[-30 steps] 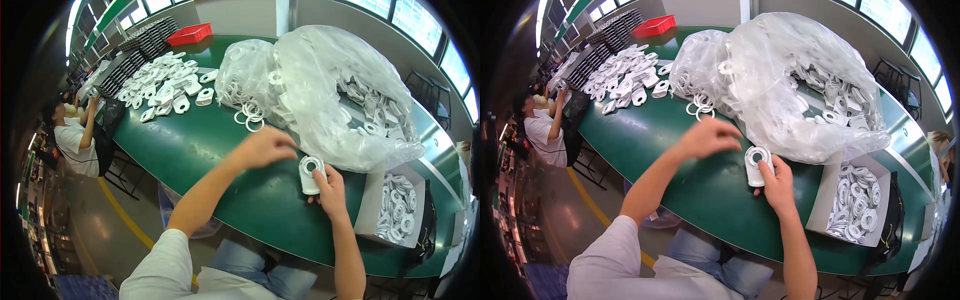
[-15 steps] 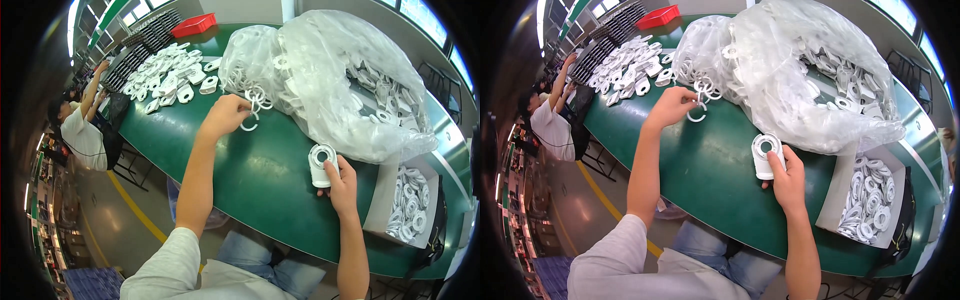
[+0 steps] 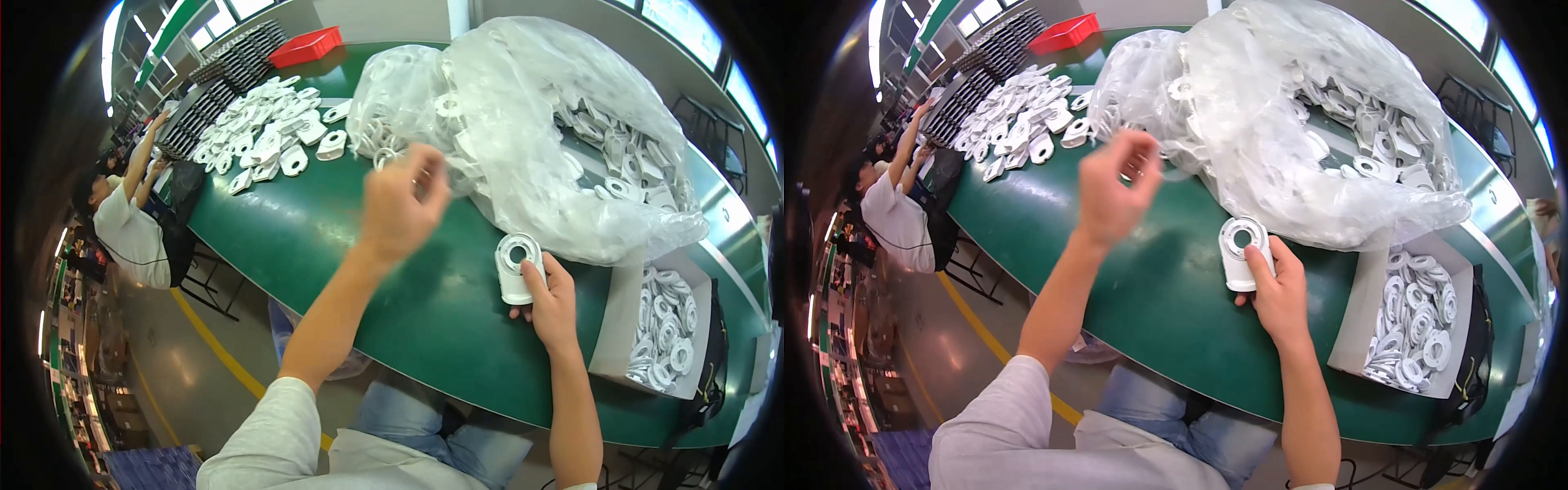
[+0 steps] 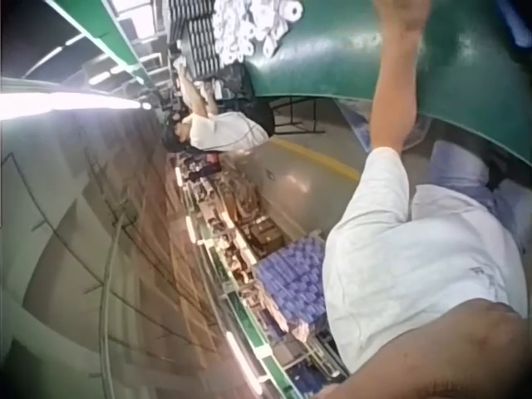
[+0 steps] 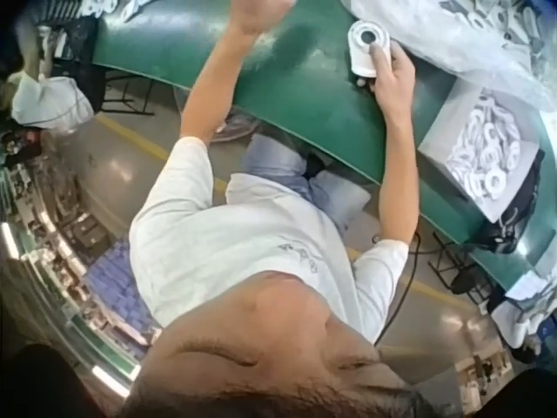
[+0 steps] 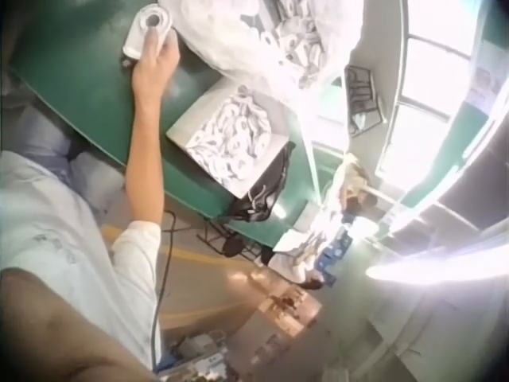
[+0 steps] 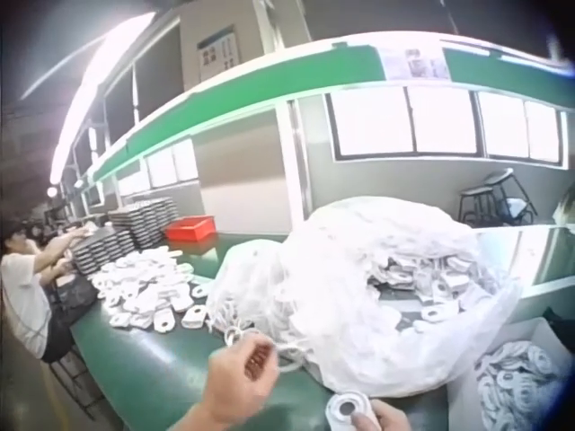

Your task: Assembling small circular white plastic rings onto a base component on a production line.

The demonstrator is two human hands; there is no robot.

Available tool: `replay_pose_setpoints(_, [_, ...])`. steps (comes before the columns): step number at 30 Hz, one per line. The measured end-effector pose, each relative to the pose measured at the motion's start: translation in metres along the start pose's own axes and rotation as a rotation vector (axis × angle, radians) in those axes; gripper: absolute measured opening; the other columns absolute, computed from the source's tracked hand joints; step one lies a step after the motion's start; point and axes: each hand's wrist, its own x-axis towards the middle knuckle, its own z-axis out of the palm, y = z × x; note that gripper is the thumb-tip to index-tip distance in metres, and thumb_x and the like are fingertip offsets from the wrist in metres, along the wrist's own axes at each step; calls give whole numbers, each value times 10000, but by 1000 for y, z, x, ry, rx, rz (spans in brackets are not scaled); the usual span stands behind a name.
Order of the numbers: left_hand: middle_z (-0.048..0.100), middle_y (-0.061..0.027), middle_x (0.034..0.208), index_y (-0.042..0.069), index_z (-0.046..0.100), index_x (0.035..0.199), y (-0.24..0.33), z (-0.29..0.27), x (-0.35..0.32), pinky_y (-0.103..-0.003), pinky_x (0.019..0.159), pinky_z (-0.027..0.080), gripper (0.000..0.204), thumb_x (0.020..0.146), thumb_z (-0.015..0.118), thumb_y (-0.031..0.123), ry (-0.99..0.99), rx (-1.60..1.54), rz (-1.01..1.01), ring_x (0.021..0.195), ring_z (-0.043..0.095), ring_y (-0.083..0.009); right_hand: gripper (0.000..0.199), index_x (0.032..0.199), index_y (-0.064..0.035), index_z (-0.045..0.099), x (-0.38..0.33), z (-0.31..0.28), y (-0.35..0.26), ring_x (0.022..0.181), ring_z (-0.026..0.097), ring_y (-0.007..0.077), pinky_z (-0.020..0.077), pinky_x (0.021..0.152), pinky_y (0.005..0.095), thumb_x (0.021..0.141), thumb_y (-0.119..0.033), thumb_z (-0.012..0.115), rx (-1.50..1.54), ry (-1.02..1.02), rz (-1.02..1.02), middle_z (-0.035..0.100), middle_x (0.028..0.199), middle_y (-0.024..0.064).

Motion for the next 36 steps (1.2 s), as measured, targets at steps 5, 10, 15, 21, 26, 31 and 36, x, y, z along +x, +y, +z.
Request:
replay_pose_setpoints(5, [642, -36, 807, 8, 574, 883, 42, 31, -30, -226, 498, 450, 100, 844, 636, 76, -407, -925, -593, 660, 607, -82, 212, 1042, 5, 556, -1, -2, -10, 502, 564, 93, 368, 405, 193, 965, -179, 482, 44, -39, 42, 611, 716, 46])
replay_pose_setpoints(10, [628, -5, 783, 5, 630, 890, 27, 39, -34, -197, 475, 357, 133, 852, 657, 130, -422, -806, -670, 581, 466, -39, 271, 1142, 24, 518, 1, -2, -8, 614, 624, 159, 439, 478, 230, 907, -110, 505, 71, -39, 43, 643, 884, 105])
replay_pose_setpoints(15, [586, -1, 734, -15, 654, 915, 23, 45, -39, -197, 523, 358, 138, 862, 655, 113, -388, -914, -778, 573, 450, -54, 310, 1160, 40, 507, 1, -4, -6, 665, 641, 178, 459, 512, 242, 870, -68, 521, 79, -25, 32, 643, 919, 119])
replay_pose_setpoints(21, [597, -2, 742, -12, 658, 911, 24, 48, -45, -201, 533, 365, 122, 858, 659, 98, -339, -923, -790, 589, 456, -50, 324, 1170, 45, 504, 0, -3, -5, 688, 648, 173, 465, 525, 240, 860, -46, 526, 99, -20, 3, 645, 922, 115])
replay_pose_setpoints(26, [625, -15, 770, -7, 661, 891, 22, 50, -45, -206, 548, 395, 134, 849, 671, 120, -334, -805, -681, 640, 512, -54, 287, 1151, 37, 516, 0, -2, -5, 687, 649, 153, 461, 522, 235, 881, -59, 534, 125, -9, 7, 650, 904, 97])
replay_pose_setpoints(31, [613, -4, 801, 3, 643, 881, 20, 49, -44, -197, 544, 388, 93, 856, 657, 92, -327, -681, -510, 663, 506, -39, 245, 1138, 8, 531, 0, 0, -4, 648, 640, 146, 445, 500, 220, 927, -116, 510, 65, 1, -14, 649, 869, 74])
replay_pose_setpoints(36, [603, -2, 844, -1, 628, 895, 21, 48, -43, -198, 562, 408, 86, 852, 654, 69, -376, -713, -533, 701, 517, -40, 232, 1115, 2, 539, 0, -4, -5, 632, 640, 142, 430, 483, 212, 919, -121, 518, 99, -4, -11, 653, 858, 70])
